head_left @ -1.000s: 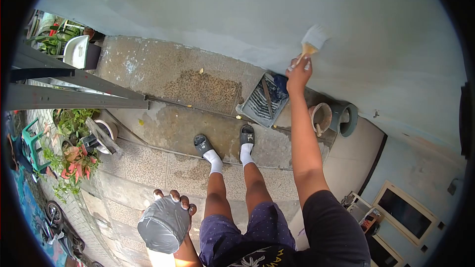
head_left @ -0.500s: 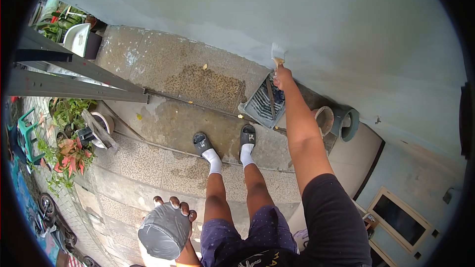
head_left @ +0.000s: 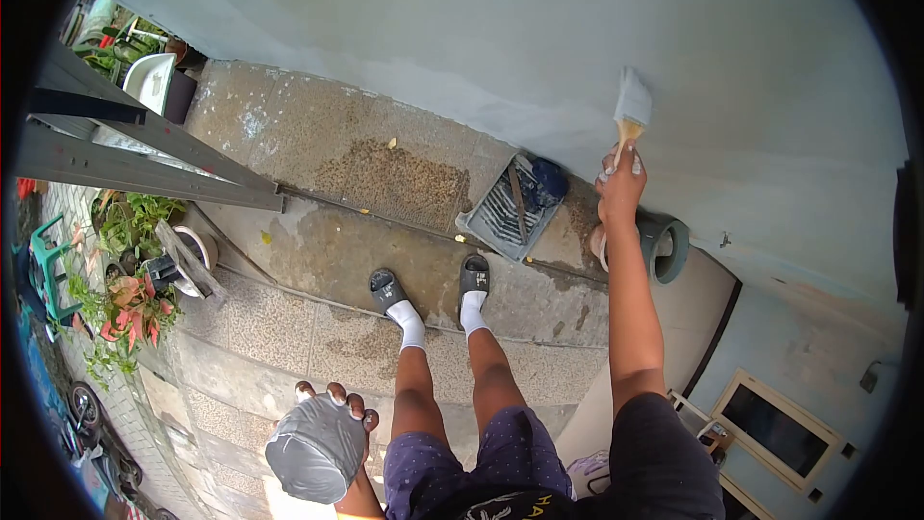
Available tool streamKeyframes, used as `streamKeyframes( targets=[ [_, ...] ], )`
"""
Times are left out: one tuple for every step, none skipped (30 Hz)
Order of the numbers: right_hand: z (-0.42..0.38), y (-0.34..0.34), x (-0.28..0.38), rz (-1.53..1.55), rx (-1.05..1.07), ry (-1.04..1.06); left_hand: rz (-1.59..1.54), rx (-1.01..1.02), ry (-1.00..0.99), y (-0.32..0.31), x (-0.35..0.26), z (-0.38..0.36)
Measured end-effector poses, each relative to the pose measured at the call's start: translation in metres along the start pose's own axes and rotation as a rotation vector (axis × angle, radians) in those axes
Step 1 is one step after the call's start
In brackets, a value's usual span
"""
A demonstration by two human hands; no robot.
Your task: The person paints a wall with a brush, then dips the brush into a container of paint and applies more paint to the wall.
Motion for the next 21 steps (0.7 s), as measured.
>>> streamKeyframes(
  targets=[
    [0.001, 0.000, -0.005, -0.003, -0.002, 0.000, -0.001, 0.007, 0.006, -0.001, 0.002, 0.002],
    [0.004, 0.002, -0.004, -0.006, -0.028, 0.157, -0.003, 0.005, 0.009, 0.000, 0.005, 0.003],
    [0.006, 0.003, -0.005, -0.008, -0.053, 0.314, -0.013, 0.021, 0.017, 0.000, 0.008, 0.005],
    [0.015, 0.000, -0.018, -0.010, -0.054, 0.311, -0.023, 0.037, 0.024, 0.000, 0.011, 0.006],
    [0.031, -0.008, -0.041, -0.038, -0.033, 0.198, -0.022, 0.035, 0.025, 0.000, 0.012, 0.007],
    [0.043, -0.015, -0.063, -0.067, -0.010, 0.082, -0.020, 0.036, 0.032, 0.000, 0.014, 0.007],
    [0.050, -0.024, -0.078, -0.047, 0.008, 0.036, -0.019, 0.038, 0.037, 0.000, 0.017, 0.007],
    [0.056, -0.033, -0.092, -0.026, 0.027, -0.011, -0.021, 0.033, 0.035, 0.001, 0.019, 0.008],
    [0.060, -0.039, -0.105, -0.030, 0.029, -0.017, -0.021, 0.017, 0.029, 0.003, 0.020, 0.008],
    [0.062, -0.043, -0.121, -0.032, 0.032, -0.059, -0.022, -0.001, 0.023, 0.005, 0.022, 0.006],
    [0.066, -0.042, -0.140, -0.037, 0.036, -0.104, -0.023, -0.013, 0.021, 0.006, 0.024, 0.004],
    [0.071, -0.043, -0.155, -0.070, 0.057, -0.116, -0.028, -0.020, 0.005, 0.006, 0.026, 0.004],
    [0.078, -0.043, -0.170, -0.070, 0.064, -0.121, -0.031, -0.022, -0.012, 0.007, 0.027, 0.006],
    [0.084, -0.041, -0.181, -0.172, 0.063, -0.093, -0.028, -0.028, -0.020, 0.007, 0.028, 0.007],
    [0.091, -0.039, -0.191, -0.275, 0.066, -0.067, -0.022, -0.028, -0.025, 0.006, 0.029, 0.006],
    [0.100, -0.037, -0.200, -0.277, 0.079, -0.077, -0.015, -0.032, -0.030, 0.005, 0.031, 0.004],
    [0.108, -0.033, -0.220, -0.342, 0.142, -0.290, -0.010, -0.044, -0.037, 0.007, 0.034, 0.003],
    [0.112, -0.029, -0.240, -0.406, 0.201, -0.502, -0.003, -0.030, -0.039, 0.006, 0.036, 0.002],
    [0.121, -0.035, -0.243, -0.405, 0.208, -0.506, 0.005, -0.011, -0.043, 0.005, 0.040, 0.003],
    [0.127, -0.039, -0.247, -0.387, 0.184, -0.604, 0.007, -0.016, -0.049, 0.006, 0.045, 0.004],
    [0.126, -0.033, -0.250, -0.372, 0.152, -0.706, 0.005, -0.028, -0.062, 0.005, 0.050, 0.003]
  ],
)
Point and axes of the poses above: each hand's wrist, its own z-axis towards the middle knuckle, its own y-axis out of the back of the hand, x = y × z, the point moved 7 cm from there along z, towards the middle knuckle, and after that the axes turned 6 degrees about z, right-handed, at the moved point
